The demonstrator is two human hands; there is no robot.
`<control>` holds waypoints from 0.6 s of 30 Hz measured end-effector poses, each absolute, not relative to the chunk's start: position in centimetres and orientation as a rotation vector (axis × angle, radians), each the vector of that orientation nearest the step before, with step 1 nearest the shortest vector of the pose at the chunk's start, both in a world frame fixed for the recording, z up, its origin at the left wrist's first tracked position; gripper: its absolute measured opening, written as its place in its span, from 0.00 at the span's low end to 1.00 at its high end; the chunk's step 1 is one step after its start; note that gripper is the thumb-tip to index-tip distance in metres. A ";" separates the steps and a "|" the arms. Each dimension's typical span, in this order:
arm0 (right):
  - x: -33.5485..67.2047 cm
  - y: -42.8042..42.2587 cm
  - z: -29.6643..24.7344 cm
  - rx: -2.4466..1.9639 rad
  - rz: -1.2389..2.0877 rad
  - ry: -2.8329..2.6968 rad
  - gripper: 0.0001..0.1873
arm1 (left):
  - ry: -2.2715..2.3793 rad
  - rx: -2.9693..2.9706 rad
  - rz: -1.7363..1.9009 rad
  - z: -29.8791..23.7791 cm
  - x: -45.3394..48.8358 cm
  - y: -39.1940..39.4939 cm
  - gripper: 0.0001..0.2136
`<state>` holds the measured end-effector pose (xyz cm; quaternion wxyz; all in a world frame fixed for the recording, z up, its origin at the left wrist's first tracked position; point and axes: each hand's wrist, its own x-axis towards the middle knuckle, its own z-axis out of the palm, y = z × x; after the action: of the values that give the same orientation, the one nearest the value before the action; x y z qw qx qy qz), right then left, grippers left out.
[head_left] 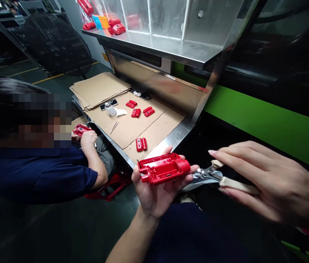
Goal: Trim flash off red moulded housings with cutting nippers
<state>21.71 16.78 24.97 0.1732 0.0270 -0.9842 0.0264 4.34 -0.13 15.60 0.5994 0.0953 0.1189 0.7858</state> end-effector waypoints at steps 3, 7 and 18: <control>21.7 16.8 24.9 0.051 0.077 -2.804 0.26 | 0.310 0.234 1.824 15.3 4.5 -0.1 0.41; 21.7 16.8 24.6 -0.045 0.068 -2.770 0.27 | 0.375 0.291 1.903 15.5 4.8 0.1 0.38; 20.4 15.4 24.2 -0.153 0.170 -2.781 0.23 | 0.976 1.014 2.033 14.7 5.6 -0.6 0.53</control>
<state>20.35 15.37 24.18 0.1749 -0.0538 -0.9813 0.0598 5.65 -0.56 14.68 0.3281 0.3875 0.3727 0.7767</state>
